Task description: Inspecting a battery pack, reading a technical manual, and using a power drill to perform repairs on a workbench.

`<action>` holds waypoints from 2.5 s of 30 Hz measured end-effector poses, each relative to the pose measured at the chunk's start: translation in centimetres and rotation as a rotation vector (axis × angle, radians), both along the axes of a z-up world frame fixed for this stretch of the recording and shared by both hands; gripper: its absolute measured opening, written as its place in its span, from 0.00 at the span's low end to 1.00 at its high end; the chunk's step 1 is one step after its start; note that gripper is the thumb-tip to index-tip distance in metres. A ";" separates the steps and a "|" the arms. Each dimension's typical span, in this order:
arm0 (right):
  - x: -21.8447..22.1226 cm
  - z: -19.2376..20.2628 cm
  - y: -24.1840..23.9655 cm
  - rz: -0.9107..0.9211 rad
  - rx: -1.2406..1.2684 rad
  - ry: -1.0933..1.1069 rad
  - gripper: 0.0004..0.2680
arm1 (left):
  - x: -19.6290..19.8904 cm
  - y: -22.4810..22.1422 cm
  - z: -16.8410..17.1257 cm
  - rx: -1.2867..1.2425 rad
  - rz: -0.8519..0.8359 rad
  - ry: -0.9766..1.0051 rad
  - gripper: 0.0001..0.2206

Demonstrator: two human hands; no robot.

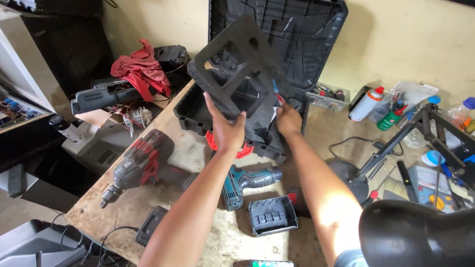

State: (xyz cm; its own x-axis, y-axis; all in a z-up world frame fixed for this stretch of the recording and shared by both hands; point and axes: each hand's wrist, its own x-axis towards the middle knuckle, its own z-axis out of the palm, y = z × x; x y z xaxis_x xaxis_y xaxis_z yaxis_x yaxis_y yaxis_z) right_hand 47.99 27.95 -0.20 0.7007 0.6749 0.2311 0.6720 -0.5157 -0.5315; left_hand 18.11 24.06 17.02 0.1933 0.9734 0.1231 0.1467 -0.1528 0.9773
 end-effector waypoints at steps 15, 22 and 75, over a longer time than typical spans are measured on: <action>-0.7 0.2 -0.7 -0.224 0.271 0.127 0.16 | 0.0 1.2 -0.8 -0.239 0.021 -0.142 0.51; 1.1 -2.3 0.2 -0.263 0.605 -0.181 0.12 | 0.5 1.9 -1.8 -0.275 0.027 -0.139 0.50; -29.0 13.9 -25.8 0.590 0.438 -0.366 0.09 | -10.0 -11.7 -4.5 -0.267 -0.254 -0.508 0.18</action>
State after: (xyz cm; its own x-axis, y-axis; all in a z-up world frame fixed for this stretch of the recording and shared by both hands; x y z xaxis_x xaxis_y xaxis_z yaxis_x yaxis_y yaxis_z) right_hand 18.96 2.18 13.71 0.0878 0.7046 0.7042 0.9378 0.1800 -0.2970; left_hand 8.10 12.31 12.51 0.4042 0.9145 0.0190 -0.3545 0.1375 0.9249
